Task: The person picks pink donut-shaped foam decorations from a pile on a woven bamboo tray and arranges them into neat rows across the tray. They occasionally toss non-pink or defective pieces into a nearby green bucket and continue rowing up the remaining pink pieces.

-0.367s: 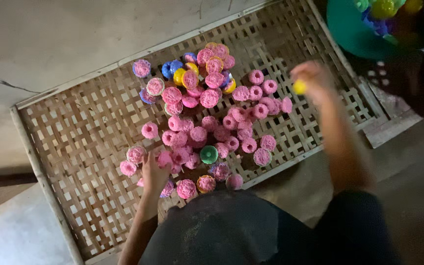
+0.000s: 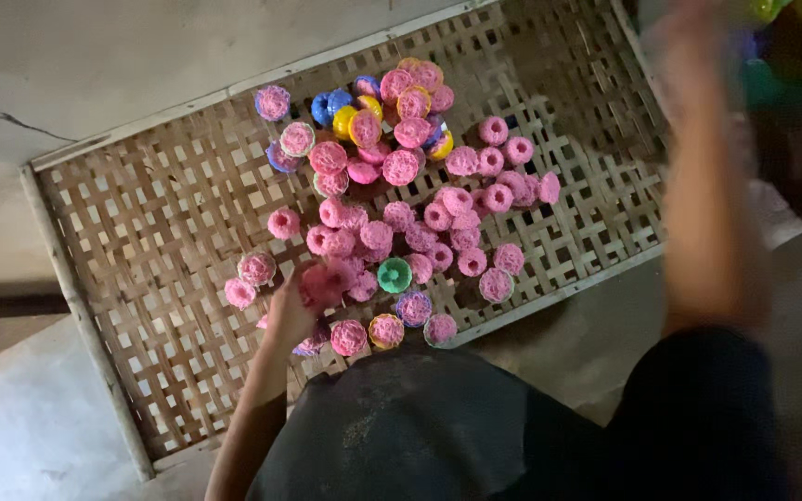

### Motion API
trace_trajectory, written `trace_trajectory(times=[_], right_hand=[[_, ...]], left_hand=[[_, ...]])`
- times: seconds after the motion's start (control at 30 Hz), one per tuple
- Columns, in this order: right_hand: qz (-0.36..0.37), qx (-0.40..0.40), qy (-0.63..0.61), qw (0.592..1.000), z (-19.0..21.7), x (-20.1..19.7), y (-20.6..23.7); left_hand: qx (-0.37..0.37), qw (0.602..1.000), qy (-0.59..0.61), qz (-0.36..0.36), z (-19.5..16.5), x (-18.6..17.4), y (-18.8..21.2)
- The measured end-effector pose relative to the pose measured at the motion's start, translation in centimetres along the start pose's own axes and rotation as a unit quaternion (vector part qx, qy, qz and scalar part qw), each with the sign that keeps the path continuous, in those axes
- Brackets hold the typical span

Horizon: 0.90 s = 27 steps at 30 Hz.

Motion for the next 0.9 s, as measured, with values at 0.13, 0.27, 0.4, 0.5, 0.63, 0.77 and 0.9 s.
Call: trace_trajectory(times=[0.13, 0.27, 0.4, 0.5, 0.63, 0.77, 0.9], right_hand=[[0.399, 0.061, 0.095, 0.910, -7.9, 21.8, 19.2], [0.403, -0.158, 0.465, 0.772, -8.5, 29.6, 29.5], [0.247, -0.071, 0.389, 0.885, -8.6, 30.6, 33.9], [0.189, 0.002, 0.291, 0.938, -8.9, 29.4, 35.2], [0.151, 0.123, 0.017, 0.981, -9.1, 28.8, 36.2], [0.143, 0.280, -0.200, 0.928, -7.8, 29.5, 38.5], [0.141, 0.295, -0.324, 0.888, -3.6, 29.3, 40.2]], left_hand=[[-0.001, 0.984, 0.172, 0.045, 1.3, -1.0, -0.7], [-0.021, 0.966, 0.251, -0.051, 1.1, -3.4, 0.0], [0.201, 0.928, -0.087, -0.301, -2.2, -6.4, 3.2], [0.168, 0.933, -0.217, -0.231, -2.6, -6.7, 2.7], [0.193, 0.915, -0.250, -0.251, -4.4, -7.5, 3.5], [-0.016, 0.931, -0.360, -0.063, -6.1, -7.7, 3.2], [0.169, 0.936, -0.252, -0.181, -10.3, -9.7, 5.5]])
Point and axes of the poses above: each hand's wrist, its own y-axis away from the middle knuckle, its own x-axis out of the palm, z = x × y, the point moved 4 cm from there along -y, towards the middle knuckle, and after that the axes turned 5 degrees about -y, right-handed, at the moved point
